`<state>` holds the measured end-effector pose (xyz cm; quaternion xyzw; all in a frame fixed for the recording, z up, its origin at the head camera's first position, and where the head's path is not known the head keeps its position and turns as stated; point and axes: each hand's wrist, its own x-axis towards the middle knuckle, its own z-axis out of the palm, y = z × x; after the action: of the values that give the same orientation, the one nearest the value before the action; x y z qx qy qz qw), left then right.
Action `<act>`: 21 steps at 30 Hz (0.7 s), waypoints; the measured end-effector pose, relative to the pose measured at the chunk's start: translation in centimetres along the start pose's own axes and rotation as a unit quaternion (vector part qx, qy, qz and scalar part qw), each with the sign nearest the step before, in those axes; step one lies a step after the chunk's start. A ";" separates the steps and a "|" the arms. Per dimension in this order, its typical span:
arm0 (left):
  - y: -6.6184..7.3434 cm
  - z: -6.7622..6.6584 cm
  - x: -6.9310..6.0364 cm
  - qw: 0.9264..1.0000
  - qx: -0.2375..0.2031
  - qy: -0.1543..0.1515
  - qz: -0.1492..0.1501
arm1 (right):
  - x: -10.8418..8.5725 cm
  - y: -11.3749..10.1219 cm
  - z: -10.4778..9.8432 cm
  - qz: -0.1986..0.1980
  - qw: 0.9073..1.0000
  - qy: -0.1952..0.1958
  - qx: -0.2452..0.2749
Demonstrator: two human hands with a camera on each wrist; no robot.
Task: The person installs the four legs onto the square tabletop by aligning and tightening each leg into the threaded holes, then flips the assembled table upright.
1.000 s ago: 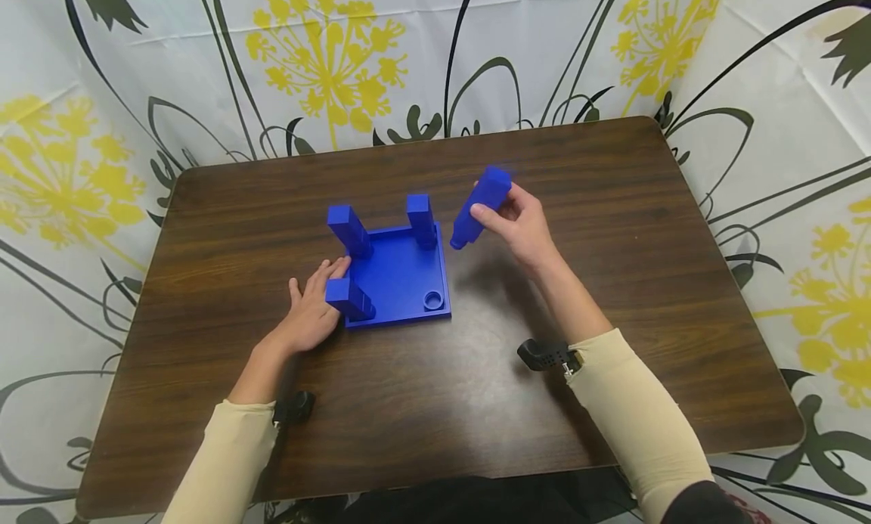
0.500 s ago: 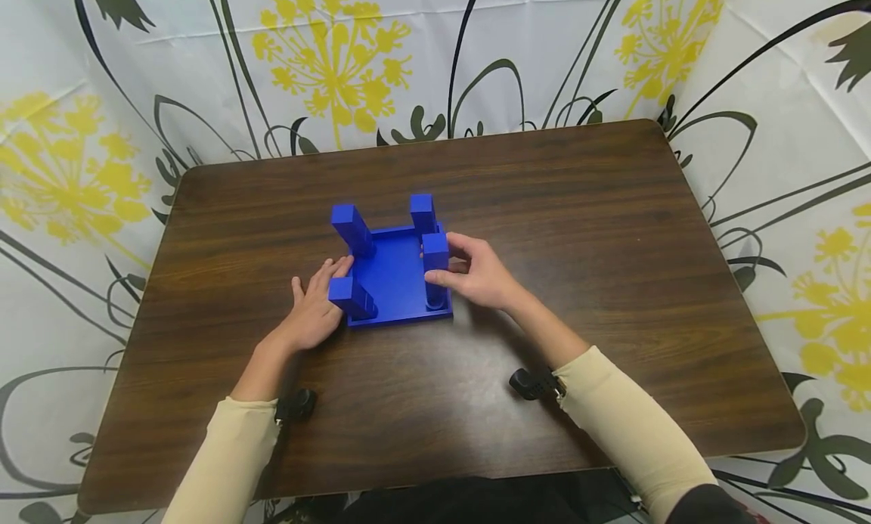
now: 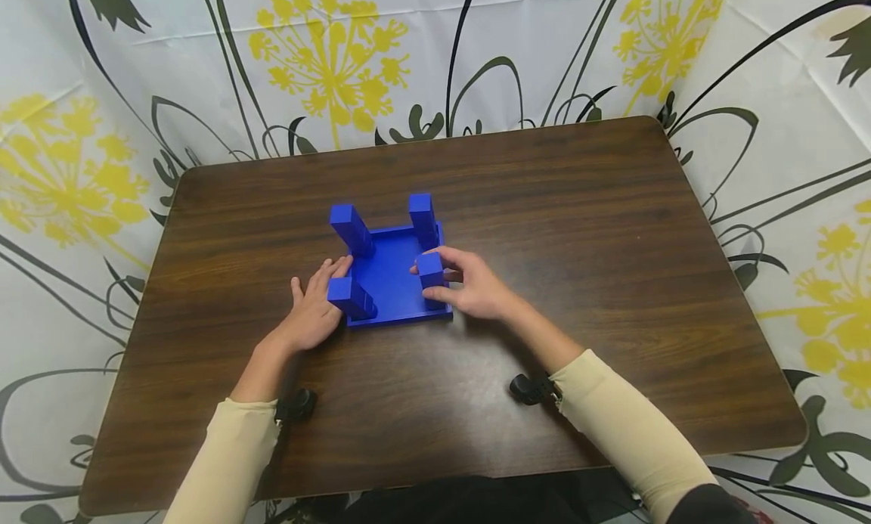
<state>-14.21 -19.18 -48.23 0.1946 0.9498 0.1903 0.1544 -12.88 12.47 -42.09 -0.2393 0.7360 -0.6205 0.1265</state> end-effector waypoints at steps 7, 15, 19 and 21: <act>0.1 -0.1 -0.1 1.000 0.000 0.001 0.001 | 0.0 0.2 0.1 -0.006 1.000 -0.018 -0.003; 0.1 -0.1 -0.1 1.000 -0.002 0.001 0.000 | 0.2 -0.4 -0.3 -0.026 0.998 -0.045 -0.020; 0.0 -0.1 -0.1 1.000 -0.002 0.001 0.003 | 0.4 1.1 -0.4 -0.031 0.997 -0.064 -0.012; 0.0 -0.1 -0.1 1.000 -0.001 0.002 0.004 | 0.5 1.9 -0.5 -0.034 0.997 -0.069 -0.008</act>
<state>-14.13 -19.25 -48.16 0.1980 0.9491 0.1921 0.1519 -13.90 12.82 -43.77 -0.3074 0.7221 -0.6004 0.1538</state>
